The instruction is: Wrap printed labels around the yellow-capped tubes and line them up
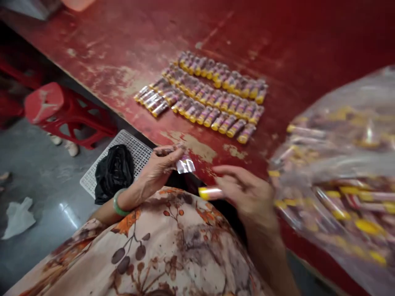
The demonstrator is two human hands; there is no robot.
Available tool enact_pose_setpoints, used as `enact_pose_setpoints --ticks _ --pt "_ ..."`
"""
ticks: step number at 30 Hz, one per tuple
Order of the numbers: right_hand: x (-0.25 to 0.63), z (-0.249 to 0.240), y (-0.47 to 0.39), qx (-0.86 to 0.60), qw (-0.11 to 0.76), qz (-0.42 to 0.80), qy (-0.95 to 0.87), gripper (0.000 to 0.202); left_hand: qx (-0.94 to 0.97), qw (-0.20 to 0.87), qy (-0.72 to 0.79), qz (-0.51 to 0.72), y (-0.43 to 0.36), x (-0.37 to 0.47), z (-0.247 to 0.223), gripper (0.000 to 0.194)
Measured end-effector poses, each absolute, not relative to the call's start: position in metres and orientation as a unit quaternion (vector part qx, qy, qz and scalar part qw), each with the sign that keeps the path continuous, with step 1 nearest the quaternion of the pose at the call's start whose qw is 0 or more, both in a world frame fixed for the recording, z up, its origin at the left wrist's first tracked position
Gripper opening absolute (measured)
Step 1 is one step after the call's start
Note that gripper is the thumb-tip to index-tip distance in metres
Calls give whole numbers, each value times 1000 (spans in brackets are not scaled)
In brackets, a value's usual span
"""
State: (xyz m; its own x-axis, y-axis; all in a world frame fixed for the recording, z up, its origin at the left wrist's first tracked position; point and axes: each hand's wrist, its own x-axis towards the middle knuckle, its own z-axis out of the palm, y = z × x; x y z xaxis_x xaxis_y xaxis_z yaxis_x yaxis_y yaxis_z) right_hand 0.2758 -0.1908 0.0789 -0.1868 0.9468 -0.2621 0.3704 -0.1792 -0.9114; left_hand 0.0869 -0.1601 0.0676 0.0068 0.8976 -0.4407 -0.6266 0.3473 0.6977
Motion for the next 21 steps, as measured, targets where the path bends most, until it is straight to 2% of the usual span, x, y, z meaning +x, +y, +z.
enact_pose_setpoints --ticks 5,9,13,16,21 --pt "248 74 -168 -563 319 576 -500 25 153 669 480 547 -163 92 68 22" --pt "239 75 -154 -557 341 569 -500 16 164 664 490 541 -164 93 69 27" --pt "249 72 -150 -563 346 551 -509 12 214 678 509 485 -162 89 69 26" --pt "258 69 -150 -561 345 553 -510 13 234 662 529 477 -160 84 67 24" --pt "274 61 -158 -547 389 561 -485 22 193 633 525 535 -153 78 65 27"
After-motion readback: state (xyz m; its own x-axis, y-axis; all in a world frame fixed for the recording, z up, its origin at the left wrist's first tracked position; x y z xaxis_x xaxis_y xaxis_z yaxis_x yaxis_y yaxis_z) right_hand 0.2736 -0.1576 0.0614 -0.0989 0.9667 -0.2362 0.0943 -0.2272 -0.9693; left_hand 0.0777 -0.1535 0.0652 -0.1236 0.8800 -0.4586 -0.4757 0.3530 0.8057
